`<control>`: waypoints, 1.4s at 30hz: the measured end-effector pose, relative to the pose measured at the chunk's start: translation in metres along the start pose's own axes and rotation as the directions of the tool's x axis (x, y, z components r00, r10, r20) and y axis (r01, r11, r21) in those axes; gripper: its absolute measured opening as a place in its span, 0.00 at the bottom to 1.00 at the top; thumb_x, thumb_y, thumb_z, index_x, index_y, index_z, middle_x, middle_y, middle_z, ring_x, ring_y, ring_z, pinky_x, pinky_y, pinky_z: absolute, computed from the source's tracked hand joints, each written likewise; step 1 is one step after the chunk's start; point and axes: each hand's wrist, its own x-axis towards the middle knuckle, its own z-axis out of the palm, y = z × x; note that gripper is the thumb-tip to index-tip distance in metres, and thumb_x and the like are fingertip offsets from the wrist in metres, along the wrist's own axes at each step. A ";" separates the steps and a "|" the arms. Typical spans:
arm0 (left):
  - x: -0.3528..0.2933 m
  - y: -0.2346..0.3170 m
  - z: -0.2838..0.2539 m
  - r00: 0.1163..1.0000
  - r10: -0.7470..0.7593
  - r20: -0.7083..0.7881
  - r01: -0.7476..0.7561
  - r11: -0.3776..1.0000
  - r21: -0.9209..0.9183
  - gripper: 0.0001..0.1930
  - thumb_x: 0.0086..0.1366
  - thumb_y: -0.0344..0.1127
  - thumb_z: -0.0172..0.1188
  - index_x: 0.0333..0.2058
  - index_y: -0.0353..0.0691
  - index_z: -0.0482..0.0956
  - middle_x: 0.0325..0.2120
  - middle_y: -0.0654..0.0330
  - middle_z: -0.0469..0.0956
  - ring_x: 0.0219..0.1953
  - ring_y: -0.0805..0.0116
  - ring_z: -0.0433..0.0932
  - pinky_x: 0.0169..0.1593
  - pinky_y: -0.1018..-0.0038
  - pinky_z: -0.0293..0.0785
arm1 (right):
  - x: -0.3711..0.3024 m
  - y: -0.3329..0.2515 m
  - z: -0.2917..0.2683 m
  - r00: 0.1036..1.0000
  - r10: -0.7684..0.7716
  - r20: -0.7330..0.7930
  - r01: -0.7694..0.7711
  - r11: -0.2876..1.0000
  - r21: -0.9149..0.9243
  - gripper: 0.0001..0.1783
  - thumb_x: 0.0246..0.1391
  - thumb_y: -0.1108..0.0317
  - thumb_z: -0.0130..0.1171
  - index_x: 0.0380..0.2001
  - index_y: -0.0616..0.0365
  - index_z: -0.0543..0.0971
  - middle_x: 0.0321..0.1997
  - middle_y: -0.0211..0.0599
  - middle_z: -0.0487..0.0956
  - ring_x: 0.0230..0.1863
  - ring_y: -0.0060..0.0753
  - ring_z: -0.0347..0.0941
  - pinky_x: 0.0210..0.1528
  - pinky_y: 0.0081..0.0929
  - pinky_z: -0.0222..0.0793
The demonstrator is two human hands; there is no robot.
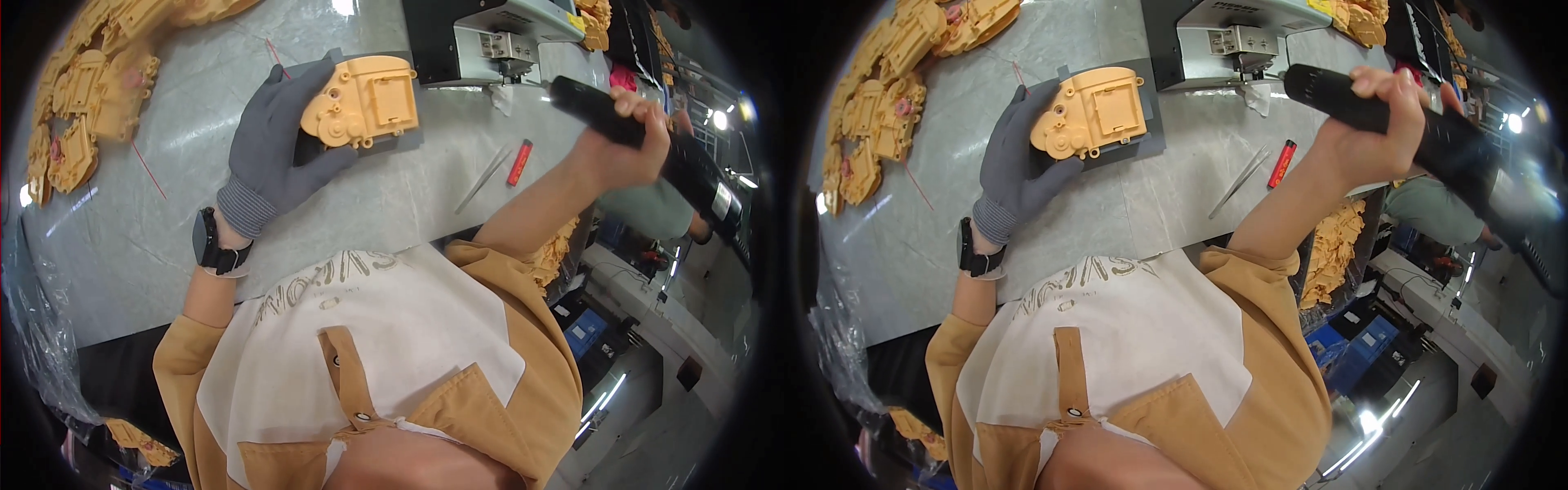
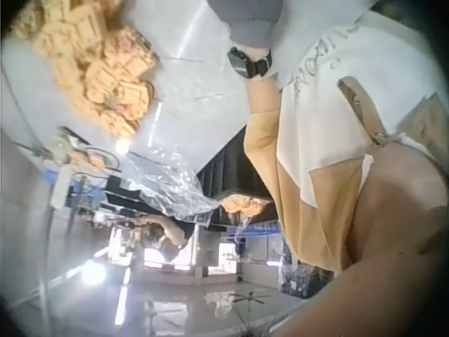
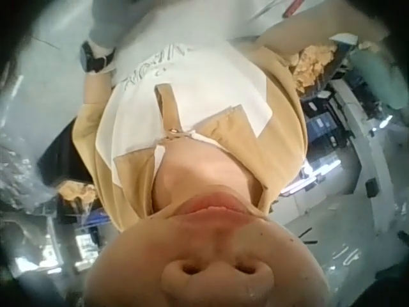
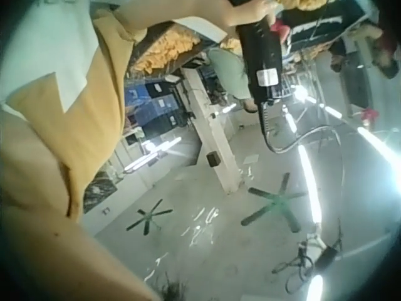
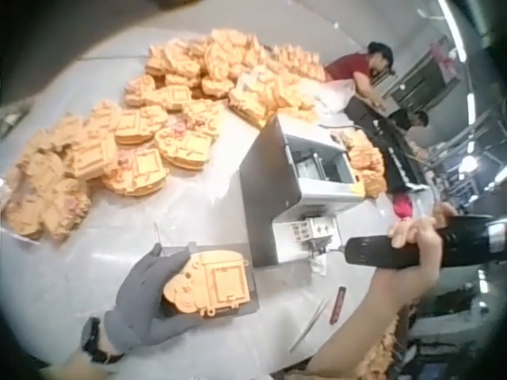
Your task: The person assembles small yellow plastic toy or electronic housing components by hand, joining them with screws using an electric screwdriver.
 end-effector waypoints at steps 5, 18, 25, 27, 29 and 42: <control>0.001 0.001 -0.001 0.998 -0.043 0.045 0.043 0.999 0.012 0.40 0.43 0.41 0.67 0.54 0.40 0.59 0.48 0.53 0.68 0.47 0.54 0.69 0.56 0.62 0.58 | -0.002 0.013 0.022 0.998 -0.046 0.041 0.044 0.997 0.061 0.24 0.36 0.84 0.50 0.42 0.65 0.62 0.16 0.41 0.69 0.13 0.31 0.64 0.22 0.31 0.65; -0.011 -0.012 0.005 0.976 -0.207 -0.072 0.178 0.939 -0.293 0.22 0.60 0.39 0.49 0.51 0.34 0.64 0.41 0.53 0.73 0.41 0.60 0.73 0.54 0.67 0.61 | -0.078 -0.043 0.038 0.905 0.117 0.410 -0.205 0.962 0.179 0.27 0.42 0.75 0.43 0.51 0.53 0.59 0.18 0.33 0.63 0.17 0.30 0.61 0.27 0.35 0.61; -0.013 -0.013 0.002 0.981 -0.189 -0.040 0.171 0.945 -0.278 0.20 0.61 0.35 0.45 0.51 0.34 0.64 0.43 0.52 0.72 0.43 0.64 0.72 0.53 0.70 0.62 | -0.087 -0.036 0.068 0.845 0.209 0.493 -0.332 0.927 0.175 0.19 0.43 0.72 0.46 0.43 0.52 0.68 0.19 0.27 0.64 0.21 0.24 0.60 0.31 0.30 0.54; -0.010 -0.005 -0.003 0.973 -0.228 0.039 0.229 0.931 -0.285 0.21 0.62 0.32 0.43 0.54 0.34 0.62 0.47 0.53 0.69 0.46 0.68 0.70 0.52 0.74 0.63 | -0.087 -0.036 0.072 0.861 0.204 0.466 -0.312 0.936 0.166 0.18 0.43 0.72 0.45 0.42 0.52 0.69 0.20 0.27 0.64 0.21 0.25 0.60 0.31 0.30 0.54; -0.007 0.001 -0.003 0.955 -0.289 0.061 0.292 0.888 -0.356 0.20 0.62 0.32 0.43 0.53 0.34 0.62 0.47 0.53 0.69 0.46 0.68 0.70 0.52 0.74 0.63 | -0.086 -0.036 0.077 0.866 0.202 0.458 -0.307 0.937 0.167 0.18 0.44 0.72 0.44 0.42 0.52 0.69 0.20 0.27 0.63 0.21 0.25 0.60 0.31 0.30 0.54; -0.015 -0.004 -0.002 0.956 -0.284 0.076 0.290 0.872 -0.394 0.24 0.59 0.35 0.50 0.54 0.35 0.61 0.33 0.57 0.71 0.39 0.71 0.72 0.52 0.71 0.64 | -0.079 0.000 0.114 0.858 0.142 0.495 -0.176 0.984 0.024 0.18 0.42 0.72 0.43 0.42 0.54 0.66 0.20 0.32 0.64 0.21 0.30 0.60 0.32 0.38 0.57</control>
